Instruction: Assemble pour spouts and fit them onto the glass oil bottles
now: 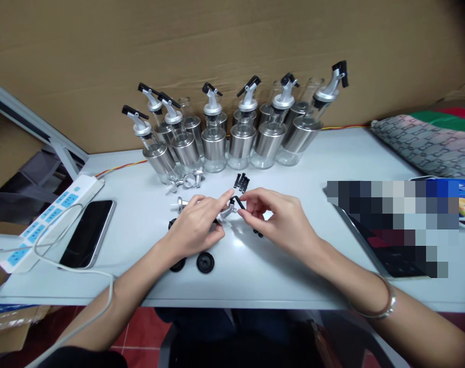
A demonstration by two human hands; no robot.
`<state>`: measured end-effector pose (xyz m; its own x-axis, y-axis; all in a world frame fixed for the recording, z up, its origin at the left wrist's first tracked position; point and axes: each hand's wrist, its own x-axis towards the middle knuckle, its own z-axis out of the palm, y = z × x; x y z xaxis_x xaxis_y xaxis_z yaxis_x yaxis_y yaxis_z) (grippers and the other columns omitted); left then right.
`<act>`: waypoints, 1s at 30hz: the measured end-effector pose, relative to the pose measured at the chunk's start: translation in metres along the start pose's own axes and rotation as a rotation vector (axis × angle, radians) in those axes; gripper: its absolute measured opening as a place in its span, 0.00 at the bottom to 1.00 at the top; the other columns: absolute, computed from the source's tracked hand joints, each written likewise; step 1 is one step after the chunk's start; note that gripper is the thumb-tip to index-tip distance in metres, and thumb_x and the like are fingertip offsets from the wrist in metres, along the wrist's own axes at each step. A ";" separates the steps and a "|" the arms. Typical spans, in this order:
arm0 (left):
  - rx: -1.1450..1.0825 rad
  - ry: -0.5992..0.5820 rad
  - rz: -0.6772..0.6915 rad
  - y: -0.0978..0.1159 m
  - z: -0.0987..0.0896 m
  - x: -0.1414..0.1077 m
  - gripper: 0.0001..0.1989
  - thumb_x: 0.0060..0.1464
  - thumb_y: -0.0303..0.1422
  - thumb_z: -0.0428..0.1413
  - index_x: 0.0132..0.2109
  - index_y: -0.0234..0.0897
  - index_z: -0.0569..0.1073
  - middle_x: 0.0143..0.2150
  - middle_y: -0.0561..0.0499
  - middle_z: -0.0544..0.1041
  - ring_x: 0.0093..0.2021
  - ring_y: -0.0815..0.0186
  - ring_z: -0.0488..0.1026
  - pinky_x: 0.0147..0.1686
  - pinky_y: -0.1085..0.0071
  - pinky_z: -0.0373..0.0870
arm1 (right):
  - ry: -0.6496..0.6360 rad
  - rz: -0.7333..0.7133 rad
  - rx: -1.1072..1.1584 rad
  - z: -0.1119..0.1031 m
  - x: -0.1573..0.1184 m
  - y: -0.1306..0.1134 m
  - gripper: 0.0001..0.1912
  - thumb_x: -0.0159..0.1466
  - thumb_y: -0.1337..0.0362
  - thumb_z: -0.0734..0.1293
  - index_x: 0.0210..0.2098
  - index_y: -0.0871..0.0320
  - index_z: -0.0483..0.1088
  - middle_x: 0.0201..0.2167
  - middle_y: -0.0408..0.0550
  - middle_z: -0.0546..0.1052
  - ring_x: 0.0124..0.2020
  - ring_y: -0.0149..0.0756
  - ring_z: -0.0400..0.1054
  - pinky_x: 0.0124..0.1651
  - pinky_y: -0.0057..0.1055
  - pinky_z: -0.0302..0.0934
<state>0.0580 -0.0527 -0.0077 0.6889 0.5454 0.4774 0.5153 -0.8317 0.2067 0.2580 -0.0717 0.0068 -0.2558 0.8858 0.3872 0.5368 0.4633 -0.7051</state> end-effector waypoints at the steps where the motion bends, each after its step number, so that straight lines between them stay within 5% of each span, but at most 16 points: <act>1: 0.006 0.001 0.004 0.000 0.000 0.000 0.36 0.50 0.22 0.48 0.66 0.36 0.47 0.39 0.48 0.76 0.36 0.64 0.71 0.43 0.65 0.67 | 0.003 -0.005 -0.005 0.001 0.000 0.000 0.03 0.59 0.69 0.65 0.35 0.59 0.69 0.23 0.42 0.71 0.22 0.27 0.65 0.25 0.23 0.60; 30: 0.031 0.070 -0.011 0.002 -0.001 0.000 0.39 0.49 0.23 0.49 0.67 0.37 0.45 0.41 0.50 0.79 0.38 0.65 0.74 0.44 0.68 0.68 | 0.018 -0.075 -0.073 0.002 -0.002 0.002 0.05 0.59 0.72 0.63 0.35 0.59 0.67 0.24 0.41 0.69 0.23 0.27 0.64 0.27 0.23 0.59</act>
<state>0.0588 -0.0548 -0.0067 0.6459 0.5454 0.5342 0.5392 -0.8213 0.1864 0.2576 -0.0721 0.0037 -0.2833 0.8476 0.4488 0.5741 0.5247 -0.6286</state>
